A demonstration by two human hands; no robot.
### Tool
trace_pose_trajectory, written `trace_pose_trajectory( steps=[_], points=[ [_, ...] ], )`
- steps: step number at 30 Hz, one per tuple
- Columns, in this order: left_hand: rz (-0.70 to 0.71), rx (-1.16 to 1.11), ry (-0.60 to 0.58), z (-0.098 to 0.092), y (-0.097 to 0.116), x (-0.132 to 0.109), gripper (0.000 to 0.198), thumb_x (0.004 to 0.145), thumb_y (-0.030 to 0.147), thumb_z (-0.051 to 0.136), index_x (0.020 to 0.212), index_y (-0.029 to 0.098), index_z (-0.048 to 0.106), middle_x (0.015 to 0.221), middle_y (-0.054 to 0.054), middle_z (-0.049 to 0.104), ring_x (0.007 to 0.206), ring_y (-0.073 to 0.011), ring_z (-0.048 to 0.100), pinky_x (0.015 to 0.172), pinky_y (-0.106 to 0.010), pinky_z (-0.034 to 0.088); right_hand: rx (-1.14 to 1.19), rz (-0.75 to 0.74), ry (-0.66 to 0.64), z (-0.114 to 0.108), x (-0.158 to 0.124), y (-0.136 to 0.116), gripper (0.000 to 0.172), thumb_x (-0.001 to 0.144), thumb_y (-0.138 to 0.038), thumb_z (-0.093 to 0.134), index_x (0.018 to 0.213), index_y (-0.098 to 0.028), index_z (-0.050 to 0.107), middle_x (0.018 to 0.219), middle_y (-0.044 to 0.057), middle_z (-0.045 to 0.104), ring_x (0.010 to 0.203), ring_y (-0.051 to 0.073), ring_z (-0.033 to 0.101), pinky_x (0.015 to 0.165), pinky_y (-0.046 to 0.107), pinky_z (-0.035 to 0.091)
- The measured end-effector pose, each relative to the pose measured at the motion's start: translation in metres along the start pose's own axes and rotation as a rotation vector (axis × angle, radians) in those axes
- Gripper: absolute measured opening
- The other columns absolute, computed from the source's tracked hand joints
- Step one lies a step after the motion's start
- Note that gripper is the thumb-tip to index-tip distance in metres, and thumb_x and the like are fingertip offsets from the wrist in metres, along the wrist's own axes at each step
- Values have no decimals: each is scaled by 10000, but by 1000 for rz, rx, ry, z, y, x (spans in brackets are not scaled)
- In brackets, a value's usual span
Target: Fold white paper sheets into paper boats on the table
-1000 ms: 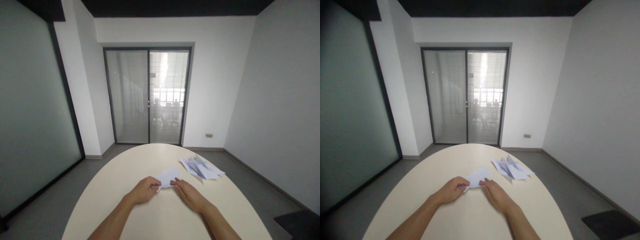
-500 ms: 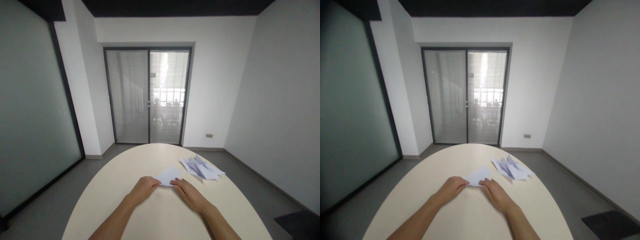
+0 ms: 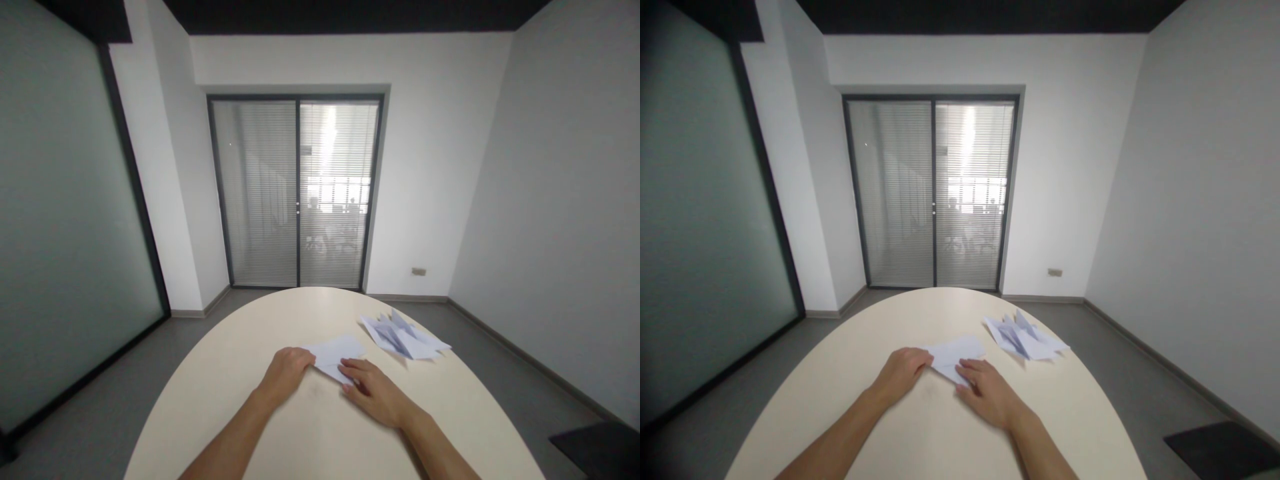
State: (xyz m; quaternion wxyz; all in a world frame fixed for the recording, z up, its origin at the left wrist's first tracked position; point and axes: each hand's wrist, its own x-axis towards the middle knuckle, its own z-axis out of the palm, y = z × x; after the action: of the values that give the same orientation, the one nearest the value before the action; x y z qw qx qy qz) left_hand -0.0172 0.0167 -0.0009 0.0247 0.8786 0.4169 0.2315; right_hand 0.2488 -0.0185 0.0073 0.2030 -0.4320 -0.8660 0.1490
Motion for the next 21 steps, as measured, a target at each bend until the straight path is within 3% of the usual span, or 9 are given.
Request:
trace_pose_trajectory(
  steps=[4,8,11,14,17,21],
  points=[
    [-92,30,-57,-3,4,2,247,911,153,463,891,212,702,923,-48,727,922,-218,645,871,-326,459,-5,22,-85,-4,-1,-4,671,883,-642,473,1415,-234,488,1490,142,435,1403,364,335,1149,585,215],
    [-140,55,-68,-1,16,2,262,892,143,451,959,201,698,988,-82,716,989,-241,634,914,-363,453,-15,38,-130,-6,1,-6,706,849,-663,508,1433,-269,456,1520,132,392,1434,394,246,1145,634,144],
    [-102,23,-61,9,29,0,343,945,237,412,1203,182,631,1237,-115,646,1169,-264,570,1031,-403,396,-31,28,-131,-6,2,-8,685,842,-655,522,1415,-280,484,1503,134,423,1429,394,261,1141,634,148],
    [-117,-23,-131,21,39,-2,542,975,431,397,1454,177,410,1499,-135,413,1391,-311,352,1144,-470,265,-29,3,-132,-6,2,-11,632,840,-628,541,1383,-303,523,1478,121,462,1418,387,291,1138,638,150],
    [-147,-47,-208,28,40,-4,658,952,526,420,1516,215,286,1576,-130,249,1454,-345,187,1164,-545,174,6,-35,-126,-4,1,-13,585,844,-590,559,1353,-302,557,1459,113,489,1394,373,348,1134,625,196],
    [-124,-75,-228,25,35,-6,633,935,544,445,1494,265,338,1588,-115,218,1457,-366,152,1153,-591,152,25,-64,-17,-1,2,-11,500,915,-524,479,1312,-246,599,1364,116,586,1322,309,463,1123,532,309]
  ],
)
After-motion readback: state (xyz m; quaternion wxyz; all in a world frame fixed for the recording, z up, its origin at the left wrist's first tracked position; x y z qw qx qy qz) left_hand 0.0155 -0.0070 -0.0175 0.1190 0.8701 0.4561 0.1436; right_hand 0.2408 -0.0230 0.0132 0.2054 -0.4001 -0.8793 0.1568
